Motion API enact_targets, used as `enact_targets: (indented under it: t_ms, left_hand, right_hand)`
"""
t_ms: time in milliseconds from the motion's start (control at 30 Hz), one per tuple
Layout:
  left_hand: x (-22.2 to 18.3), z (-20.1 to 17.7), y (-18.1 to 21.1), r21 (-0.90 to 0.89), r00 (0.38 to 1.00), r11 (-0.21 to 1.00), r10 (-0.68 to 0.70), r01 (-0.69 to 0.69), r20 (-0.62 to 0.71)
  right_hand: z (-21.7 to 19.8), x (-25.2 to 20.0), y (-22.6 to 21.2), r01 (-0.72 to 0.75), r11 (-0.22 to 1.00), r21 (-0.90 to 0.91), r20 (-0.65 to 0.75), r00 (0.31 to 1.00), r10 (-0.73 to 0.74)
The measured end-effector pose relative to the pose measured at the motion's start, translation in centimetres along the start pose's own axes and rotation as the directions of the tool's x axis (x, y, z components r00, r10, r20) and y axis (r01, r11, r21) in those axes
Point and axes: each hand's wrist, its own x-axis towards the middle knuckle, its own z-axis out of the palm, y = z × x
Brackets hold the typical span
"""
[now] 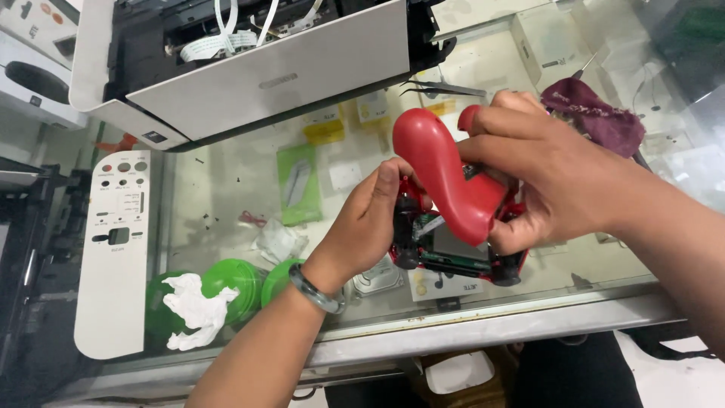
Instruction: Disassembling a game controller to access and remove internal components
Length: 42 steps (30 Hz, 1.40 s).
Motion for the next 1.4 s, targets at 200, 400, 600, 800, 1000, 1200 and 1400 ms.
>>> enact_targets:
  t_ms: [200,400,600,800,1000,1200,1400]
  left_hand:
    - [-0.1,-1.4,-1.5,-0.173,0.98,0.985,0.048,-0.014,0.195]
    - [-0.1,-1.4,-1.3,-0.093,0.996,0.995,-0.02,0.028,0.09]
    - [-0.5,0.4,0.1,0.185,0.998,0.982,0.036,-0.026,-0.05]
    - [-0.5,2.0,-1.4,0.36,0.979,0.93,0.136,-0.073,-0.153]
    - [-0.3,2.5,-1.0,0.186,0.976,0.982,0.082,-0.043,-0.203]
    - [-0.4,2.7,-0.7,0.104,0.972,0.993,-0.036,0.062,-0.233]
    - [-0.4,1.6,-1.1,0.179,0.986,0.984,0.016,0.015,-0.166]
  right_hand:
    - [1.3,-0.5,0.2,-0.122,0.992,-0.034,-0.1,0.988,0.118]
    - [2.5,-0.6,1.3,-0.267,0.961,-0.072,-0.094,0.961,0.26]
    - [3.2,-0.8,2.3,-0.258,0.957,-0.13,-0.122,0.962,0.243]
    - [1.9,0.4,-0.2,-0.074,0.986,-0.146,-0.137,0.989,0.054]
    - [2.1,0.4,-0.4,0.011,0.984,-0.179,-0.095,0.995,-0.028]
    - [1.6,0.1,-0.1,0.029,0.995,-0.1,-0.274,0.96,-0.055]
    - [-3.0,-2.1,1.4,-0.374,0.902,-0.218,-0.307,0.903,0.3]
